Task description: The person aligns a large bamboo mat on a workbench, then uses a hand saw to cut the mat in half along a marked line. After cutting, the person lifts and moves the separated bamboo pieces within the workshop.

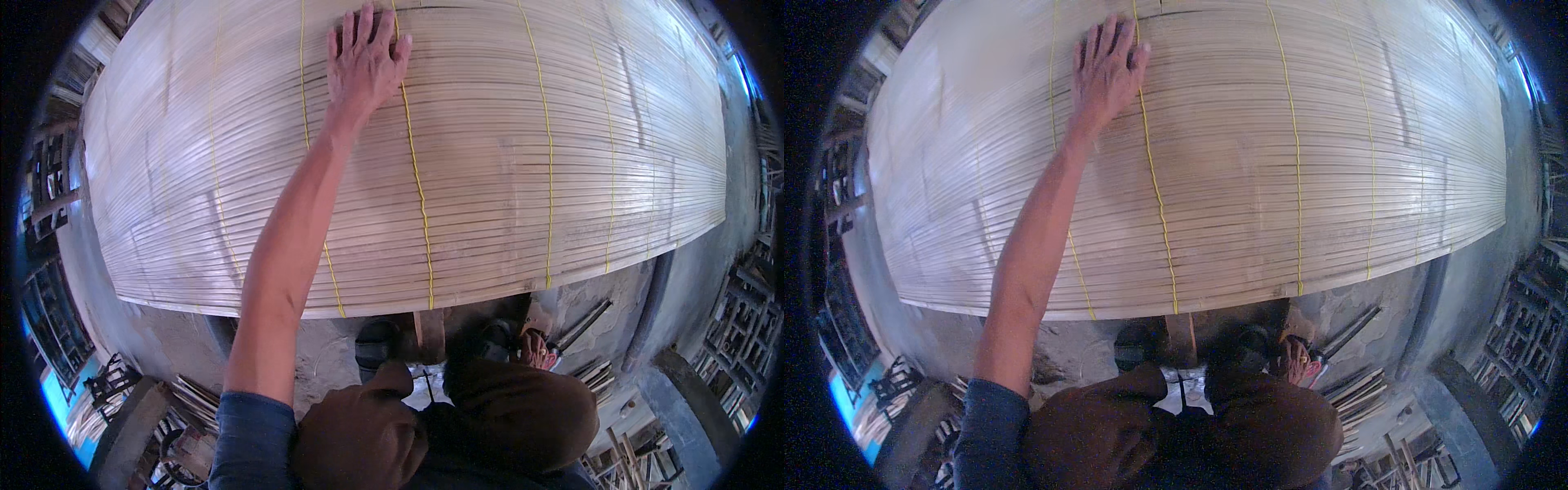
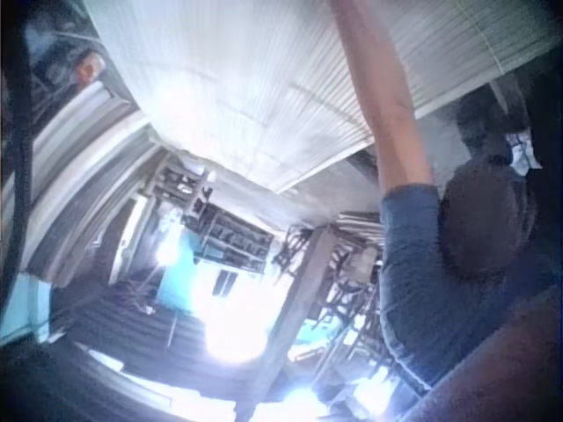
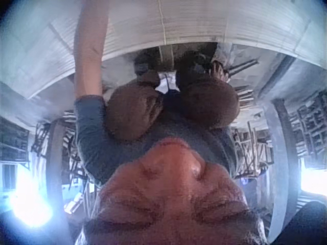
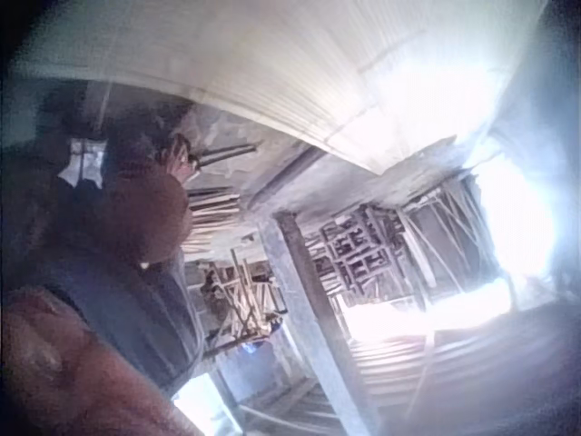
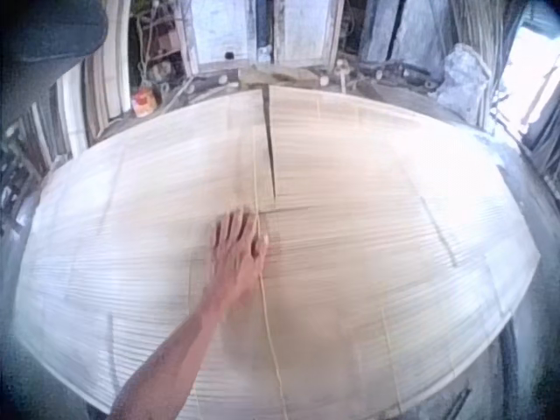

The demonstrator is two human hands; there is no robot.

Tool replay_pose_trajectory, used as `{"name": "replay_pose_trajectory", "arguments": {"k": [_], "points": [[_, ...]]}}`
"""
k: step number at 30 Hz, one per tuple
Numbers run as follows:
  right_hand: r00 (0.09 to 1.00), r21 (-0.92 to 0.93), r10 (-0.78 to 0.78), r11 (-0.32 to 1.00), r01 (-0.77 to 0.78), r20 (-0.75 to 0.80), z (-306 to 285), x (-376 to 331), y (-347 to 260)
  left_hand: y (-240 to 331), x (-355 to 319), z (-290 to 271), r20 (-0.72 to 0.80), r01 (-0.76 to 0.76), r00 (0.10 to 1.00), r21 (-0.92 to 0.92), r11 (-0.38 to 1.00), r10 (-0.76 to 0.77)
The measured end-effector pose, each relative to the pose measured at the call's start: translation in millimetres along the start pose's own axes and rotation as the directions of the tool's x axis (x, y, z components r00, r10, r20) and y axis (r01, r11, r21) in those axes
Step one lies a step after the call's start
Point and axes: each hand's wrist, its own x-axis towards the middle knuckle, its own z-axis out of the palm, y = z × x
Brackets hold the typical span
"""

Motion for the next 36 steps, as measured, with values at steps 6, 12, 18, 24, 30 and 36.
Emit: {"name": "replay_pose_trajectory", "arguments": {"k": [6,12,18,24,30,36], "points": [[0.977,0.186,0.196,0.960,-0.209,0.087,-52,-38,-20,-2,-2,-11,0.039,0.057,0.998,-0.037,0.998,-0.055],[0.665,0.608,0.693,0.408,-0.681,0.279,-113,-143,-90,1,6,-21,0.065,0.064,0.996,-0.034,0.997,-0.061],[0.345,0.876,0.855,-0.226,-0.426,0.388,-172,-243,-154,3,3,-22,0.100,0.063,0.993,-0.058,0.996,-0.057],[0.356,0.524,0.878,0.476,-0.706,-0.319,-222,-269,-119,2,1,-13,0.126,0.069,0.990,-0.027,0.997,-0.065],[0.213,0.785,0.854,0.521,-0.335,-0.475,-307,-114,-85,3,5,-13,0.157,0.110,0.982,-0.009,0.994,-0.107],[0.580,0.942,0.753,0.325,0.082,-0.311,-327,114,-141,8,9,-5,0.151,0.063,0.987,-0.053,0.997,-0.055]]}}
